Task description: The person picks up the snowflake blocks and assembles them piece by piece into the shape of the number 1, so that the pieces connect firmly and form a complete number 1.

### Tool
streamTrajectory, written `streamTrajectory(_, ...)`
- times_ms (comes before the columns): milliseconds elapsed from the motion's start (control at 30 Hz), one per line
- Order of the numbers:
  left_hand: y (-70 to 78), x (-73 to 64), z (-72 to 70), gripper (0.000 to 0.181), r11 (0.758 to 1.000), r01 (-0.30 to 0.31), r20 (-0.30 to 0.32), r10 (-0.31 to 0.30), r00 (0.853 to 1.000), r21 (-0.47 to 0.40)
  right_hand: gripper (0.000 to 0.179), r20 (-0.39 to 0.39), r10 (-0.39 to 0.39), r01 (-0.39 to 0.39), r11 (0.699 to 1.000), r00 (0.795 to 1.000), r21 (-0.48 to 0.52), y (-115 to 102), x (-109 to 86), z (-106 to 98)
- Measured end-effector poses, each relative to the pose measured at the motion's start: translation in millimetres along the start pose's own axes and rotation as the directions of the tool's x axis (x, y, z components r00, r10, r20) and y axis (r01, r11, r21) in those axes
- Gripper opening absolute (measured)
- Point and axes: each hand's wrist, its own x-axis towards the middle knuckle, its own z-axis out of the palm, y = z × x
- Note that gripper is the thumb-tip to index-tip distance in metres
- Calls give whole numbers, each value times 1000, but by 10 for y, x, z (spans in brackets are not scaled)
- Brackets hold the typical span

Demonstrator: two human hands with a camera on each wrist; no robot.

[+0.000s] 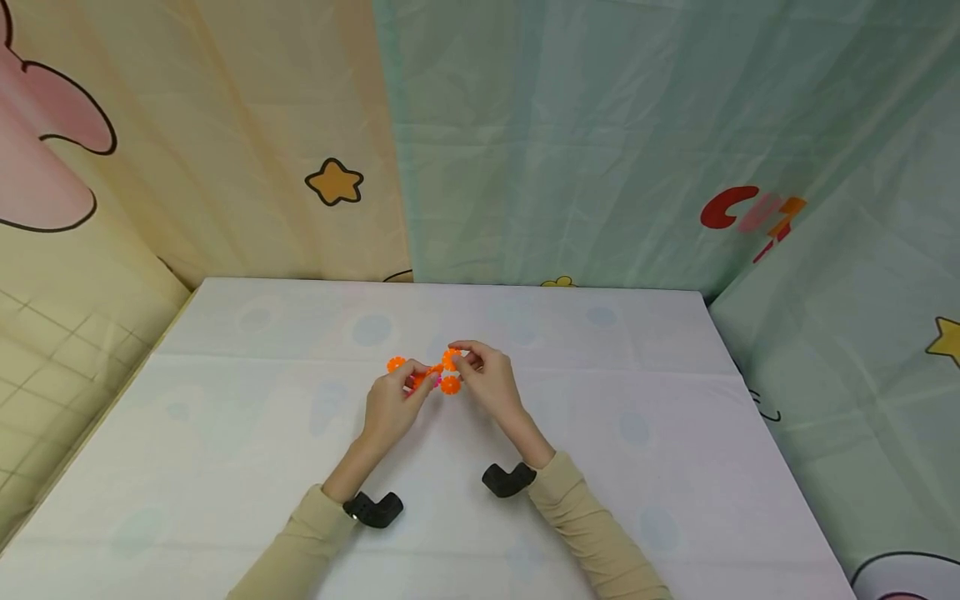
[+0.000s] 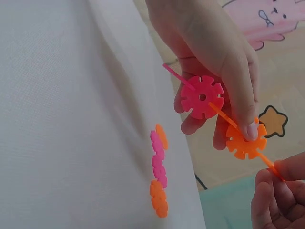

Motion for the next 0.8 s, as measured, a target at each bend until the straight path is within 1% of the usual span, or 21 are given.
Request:
streamTrajectory(133,-1,34,1,15,1000,-27,6,27,1000,14,20,-5,-19,19,1000,1000,-5,-27,2,-7)
streamTrajectory(267,-3,65,8,14,998,-55,-4,55,998,20,19,-21,-41,41,999,999,-5,-36,7,-2)
streamTrajectory(333,-2,82,18,13,997,-74,-15,74,997,18,18,-43,-51,50,999,998,-10,-38,10,8)
streamTrajectory(433,6,110,36,12,995,-100,-39,100,994,-8,17,-86,-66,66,998,994,-3,-45,18,30)
streamTrajectory(533,21,132,48,10,992,-112,-60,109,992,-50,17,-120,-76,78,997,990,14,-58,29,52)
streamTrajectory(633,33,146,50,9,990,-115,-69,110,992,-78,16,-139,-86,89,996,987,16,-73,41,67)
streamTrajectory(733,42,157,44,7,989,-115,-72,109,991,-93,17,-131,-86,89,996,988,15,-86,59,78)
streamTrajectory(800,46,160,40,6,989,-110,-73,103,992,-102,18,-119,-71,75,997,990,29,-92,65,82)
